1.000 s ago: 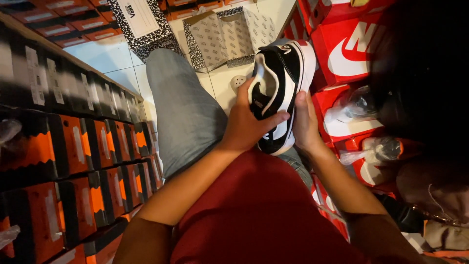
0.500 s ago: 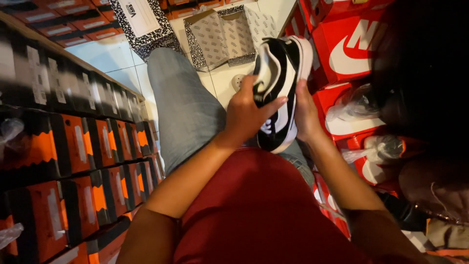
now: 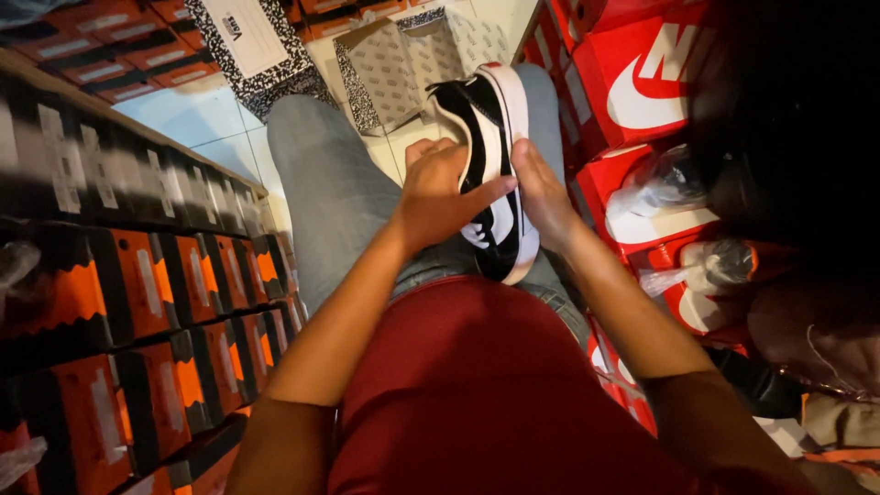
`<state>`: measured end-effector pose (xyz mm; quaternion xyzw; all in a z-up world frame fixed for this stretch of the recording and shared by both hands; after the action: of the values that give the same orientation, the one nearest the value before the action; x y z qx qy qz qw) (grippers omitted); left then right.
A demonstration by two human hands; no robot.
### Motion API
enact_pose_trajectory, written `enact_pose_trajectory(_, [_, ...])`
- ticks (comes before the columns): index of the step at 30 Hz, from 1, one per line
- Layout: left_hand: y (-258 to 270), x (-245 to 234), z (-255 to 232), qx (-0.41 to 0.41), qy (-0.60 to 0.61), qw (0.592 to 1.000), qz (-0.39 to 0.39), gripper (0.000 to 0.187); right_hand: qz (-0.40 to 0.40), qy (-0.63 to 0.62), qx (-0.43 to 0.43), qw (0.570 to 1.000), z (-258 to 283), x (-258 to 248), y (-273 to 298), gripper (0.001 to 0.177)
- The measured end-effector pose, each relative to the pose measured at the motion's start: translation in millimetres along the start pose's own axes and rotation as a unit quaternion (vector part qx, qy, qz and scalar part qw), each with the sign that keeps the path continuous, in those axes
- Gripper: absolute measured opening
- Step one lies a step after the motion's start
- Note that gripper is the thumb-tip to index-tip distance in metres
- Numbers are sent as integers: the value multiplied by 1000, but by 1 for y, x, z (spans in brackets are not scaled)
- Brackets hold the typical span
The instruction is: The person wipes a black and white sneaker with a yellow cloth, focusing on the upper, sides, and sole. The person then places the shoe into a Vans box.
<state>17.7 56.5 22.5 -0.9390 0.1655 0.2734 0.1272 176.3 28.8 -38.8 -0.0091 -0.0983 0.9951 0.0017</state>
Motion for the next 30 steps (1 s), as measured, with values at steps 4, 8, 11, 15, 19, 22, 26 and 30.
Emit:
enact_pose_trajectory(4, [-5,-22,-1,-53,40,998,11,51,35,8,10,999,25,13,6,62])
enact_pose_trajectory(8, [-4,-26,-6,-54,111,992,22,42,29,-6,8,1000,30,19,2,60])
enact_pose_trajectory(11, [-3,-24,-6,-86,154,983,47,48,26,-2,-11,1000,31,26,2,57])
enact_pose_trajectory(15, [-4,-20,-13,-83,92,985,117,58,31,38,-10,999,29,16,3,50])
enact_pose_trajectory(19, [-5,-40,-21,-91,56,962,252,46,103,97,-5,990,49,28,-2,46])
enact_pose_trajectory(22, [3,-38,-36,-132,-29,932,336,68,175,205,82,959,60,38,-4,65])
enact_pose_trajectory(26, [14,-25,7,-71,56,917,388,68,221,217,103,945,80,55,-7,64])
enact_pose_trajectory(30, [26,-27,-10,-5,100,885,455,56,275,204,76,936,94,66,-13,58])
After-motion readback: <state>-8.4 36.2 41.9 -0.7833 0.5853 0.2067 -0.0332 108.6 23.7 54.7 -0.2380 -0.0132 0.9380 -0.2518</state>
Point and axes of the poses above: each hand's wrist, its own y-axis away from the middle knuckle, its own x-axis out of the palm, z = x × y, the point moved 6 cm from there along -y, towards the middle knuckle, and after that the axes turned 9 degrees about -x, right-handed, at the moved point
